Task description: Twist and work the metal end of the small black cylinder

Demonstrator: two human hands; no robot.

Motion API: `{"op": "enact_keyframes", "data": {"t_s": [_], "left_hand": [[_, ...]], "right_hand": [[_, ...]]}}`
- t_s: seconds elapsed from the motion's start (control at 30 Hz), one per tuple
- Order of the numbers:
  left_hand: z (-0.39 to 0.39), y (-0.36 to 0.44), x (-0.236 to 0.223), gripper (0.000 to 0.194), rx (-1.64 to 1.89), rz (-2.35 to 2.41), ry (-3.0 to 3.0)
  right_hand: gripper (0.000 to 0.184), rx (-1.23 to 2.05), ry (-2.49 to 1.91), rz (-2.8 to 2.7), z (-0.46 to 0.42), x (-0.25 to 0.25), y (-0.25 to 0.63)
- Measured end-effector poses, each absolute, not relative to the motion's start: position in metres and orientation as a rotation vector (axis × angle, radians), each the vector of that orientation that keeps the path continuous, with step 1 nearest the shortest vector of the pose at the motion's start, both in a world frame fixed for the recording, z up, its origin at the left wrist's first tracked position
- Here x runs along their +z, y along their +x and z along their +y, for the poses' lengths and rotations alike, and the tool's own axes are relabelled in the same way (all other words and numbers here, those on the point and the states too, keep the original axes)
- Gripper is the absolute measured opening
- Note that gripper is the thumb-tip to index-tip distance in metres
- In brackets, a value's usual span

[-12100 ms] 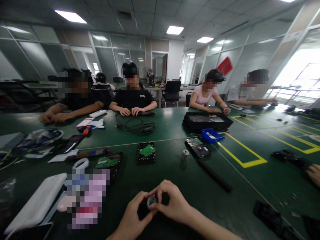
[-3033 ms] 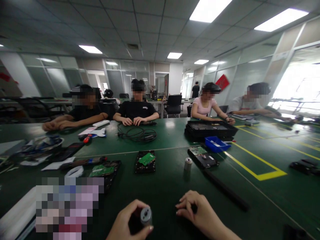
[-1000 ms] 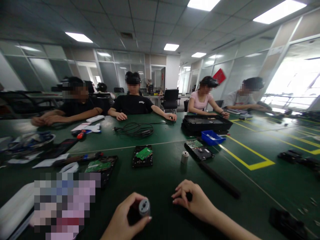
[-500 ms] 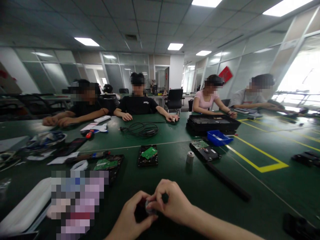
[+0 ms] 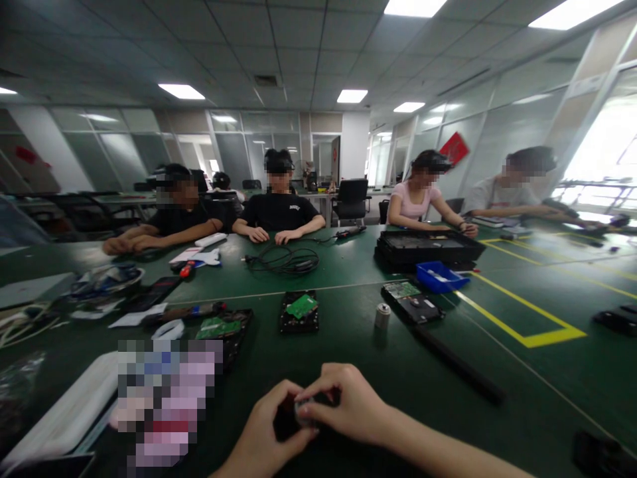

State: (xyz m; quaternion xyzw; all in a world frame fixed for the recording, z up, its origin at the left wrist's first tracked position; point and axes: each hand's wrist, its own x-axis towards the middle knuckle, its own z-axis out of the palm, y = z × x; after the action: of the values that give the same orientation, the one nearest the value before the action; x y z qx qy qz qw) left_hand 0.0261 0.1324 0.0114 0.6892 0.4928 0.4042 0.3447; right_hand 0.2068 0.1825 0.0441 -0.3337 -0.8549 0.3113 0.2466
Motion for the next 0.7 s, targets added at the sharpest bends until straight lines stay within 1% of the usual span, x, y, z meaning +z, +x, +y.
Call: {"op": "enact_keyframes", "data": {"t_s": [0.1, 0.27, 0.4, 0.53, 0.67, 0.7], "left_hand": [[0.132, 0.027, 0.013, 0.021, 1.045, 1.298, 1.782], [0.131, 0.027, 0.018, 0.022, 1.024, 1.306, 1.772], [0.130, 0.027, 0.017, 0.021, 1.012, 1.301, 1.791], [0.131, 0.026, 0.015, 0.021, 1.001, 1.299, 1.807], [0.132, 0.026, 0.015, 0.019, 0.990, 1.294, 1.806], [0.132, 0.026, 0.015, 0.018, 0.987, 1.294, 1.807]], "right_hand": [[0.013, 0.802, -0.900, -2.326, 0.184, 0.050, 0.207], [0.018, 0.665, -0.947, -2.288, 0.193, 0.062, 0.239], [0.021, 0.550, -1.139, -2.373, 0.196, 0.046, 0.282], [0.022, 0.588, -1.267, -2.405, 0.193, 0.022, 0.305], [0.034, 0.659, -1.315, -2.452, 0.193, 0.016, 0.306], [0.035, 0.678, -1.317, -2.465, 0.193, 0.017, 0.306]]}}
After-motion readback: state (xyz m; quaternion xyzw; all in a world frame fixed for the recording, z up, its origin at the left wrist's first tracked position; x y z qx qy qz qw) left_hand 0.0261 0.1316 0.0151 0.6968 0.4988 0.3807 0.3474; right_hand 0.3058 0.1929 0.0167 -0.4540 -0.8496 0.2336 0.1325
